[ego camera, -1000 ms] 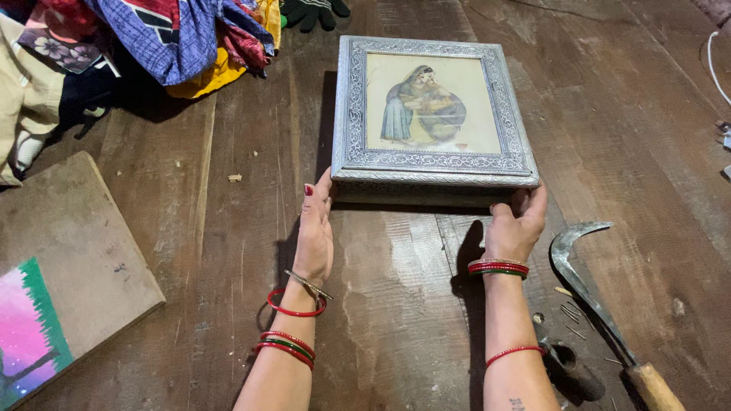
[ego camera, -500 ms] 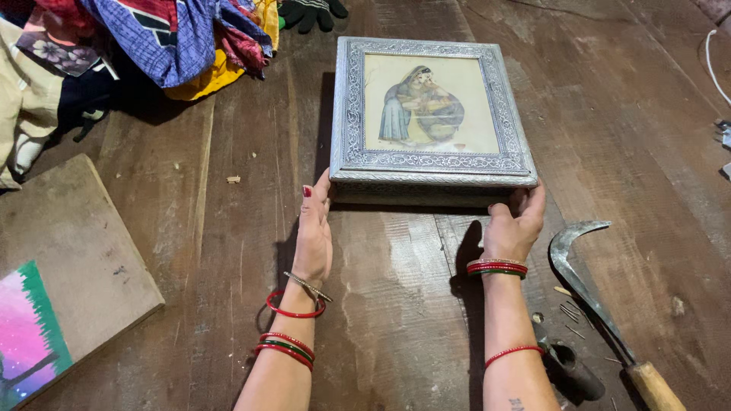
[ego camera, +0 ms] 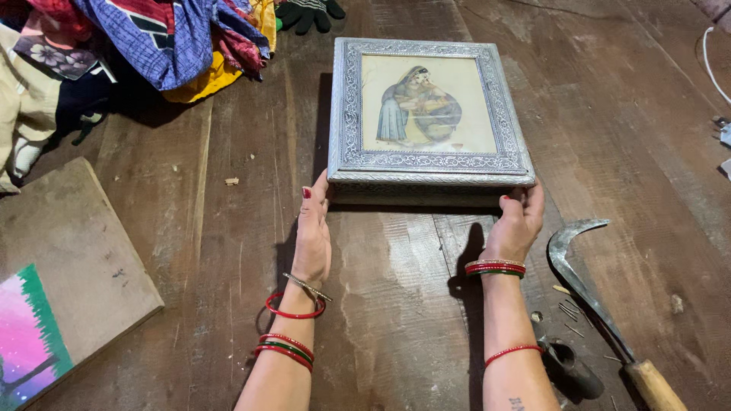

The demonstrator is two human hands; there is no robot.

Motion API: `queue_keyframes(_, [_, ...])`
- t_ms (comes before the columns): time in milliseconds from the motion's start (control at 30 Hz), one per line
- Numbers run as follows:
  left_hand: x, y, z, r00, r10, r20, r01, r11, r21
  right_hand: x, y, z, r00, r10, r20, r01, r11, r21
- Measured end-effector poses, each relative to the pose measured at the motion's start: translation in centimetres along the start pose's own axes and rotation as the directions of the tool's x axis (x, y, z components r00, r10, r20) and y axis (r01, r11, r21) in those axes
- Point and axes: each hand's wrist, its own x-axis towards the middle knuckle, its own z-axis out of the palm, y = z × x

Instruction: The person uses a crowbar and pliers to pry and remove fasteners from a metal box on a wooden table. They open the box, remove small items, and continue prying at the box's edges.

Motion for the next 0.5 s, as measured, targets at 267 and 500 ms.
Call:
queue_keyframes(267, [-0.1,0.27,0.67,1.0,0.013,-0.028,-0.012,1.0,0.02,0.01,-0.27,0.04,0.999,0.032,-0.016,-0.032,0.999,-0.028])
queue_keyframes(500, [0.01,0.11,0.67,0.999,0.019,-0.036,-0.017,0.998,0.054,0.09,0.06,-0.2,1.0,0.025,-0.017,-0.026,0.998,-0.059])
